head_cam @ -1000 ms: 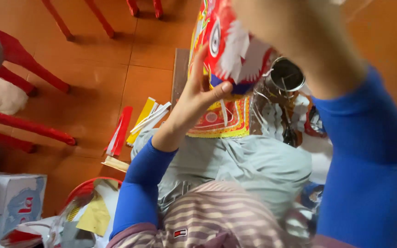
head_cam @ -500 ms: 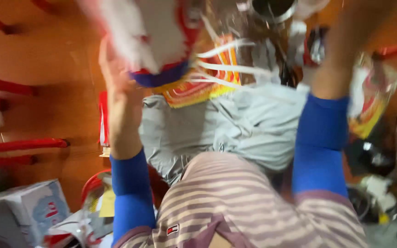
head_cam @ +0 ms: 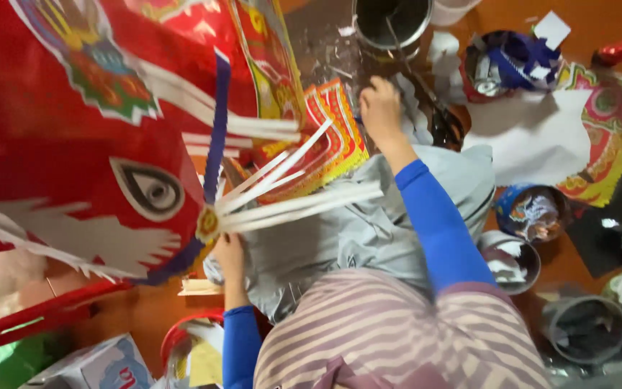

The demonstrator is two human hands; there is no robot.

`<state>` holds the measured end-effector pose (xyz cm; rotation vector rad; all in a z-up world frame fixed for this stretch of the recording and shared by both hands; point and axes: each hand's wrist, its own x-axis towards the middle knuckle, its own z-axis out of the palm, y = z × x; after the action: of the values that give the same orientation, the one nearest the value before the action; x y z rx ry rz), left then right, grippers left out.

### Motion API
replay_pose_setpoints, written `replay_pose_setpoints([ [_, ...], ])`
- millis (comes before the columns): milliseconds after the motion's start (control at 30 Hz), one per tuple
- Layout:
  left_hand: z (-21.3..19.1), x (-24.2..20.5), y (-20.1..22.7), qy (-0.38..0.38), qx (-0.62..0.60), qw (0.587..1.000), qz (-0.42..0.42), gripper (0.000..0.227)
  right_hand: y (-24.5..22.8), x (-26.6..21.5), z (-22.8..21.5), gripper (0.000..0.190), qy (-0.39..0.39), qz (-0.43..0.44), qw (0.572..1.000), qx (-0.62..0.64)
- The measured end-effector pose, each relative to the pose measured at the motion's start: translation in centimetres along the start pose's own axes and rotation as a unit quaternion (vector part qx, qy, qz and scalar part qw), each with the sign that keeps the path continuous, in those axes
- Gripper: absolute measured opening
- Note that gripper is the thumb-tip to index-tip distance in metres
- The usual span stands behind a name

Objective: Assembling and decorating a colorful paper lantern.

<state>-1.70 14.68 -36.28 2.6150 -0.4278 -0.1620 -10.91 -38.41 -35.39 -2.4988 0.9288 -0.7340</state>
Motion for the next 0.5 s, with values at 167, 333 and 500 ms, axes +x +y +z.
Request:
replay_pose_setpoints([
  [167,4.0,-1.7,-0.9,0.109,0.132,0.985,0.019,0.035,1.1,8.0,-2.1,0.012,0.006,0.075,0.987,-0.14],
  [333,3.9,2.8,3.4,0.112,0.112,0.986,0.042,0.036,1.7,8.0,-4.4,0.046,-0.056,0.107,0.987,-0.103],
  [500,2.7,2.2,6.0,0.093,0.099,0.989,0.05,0.039,1.4,2.4,0.0,0.039,-0.005,0.087,0.996,0.016],
])
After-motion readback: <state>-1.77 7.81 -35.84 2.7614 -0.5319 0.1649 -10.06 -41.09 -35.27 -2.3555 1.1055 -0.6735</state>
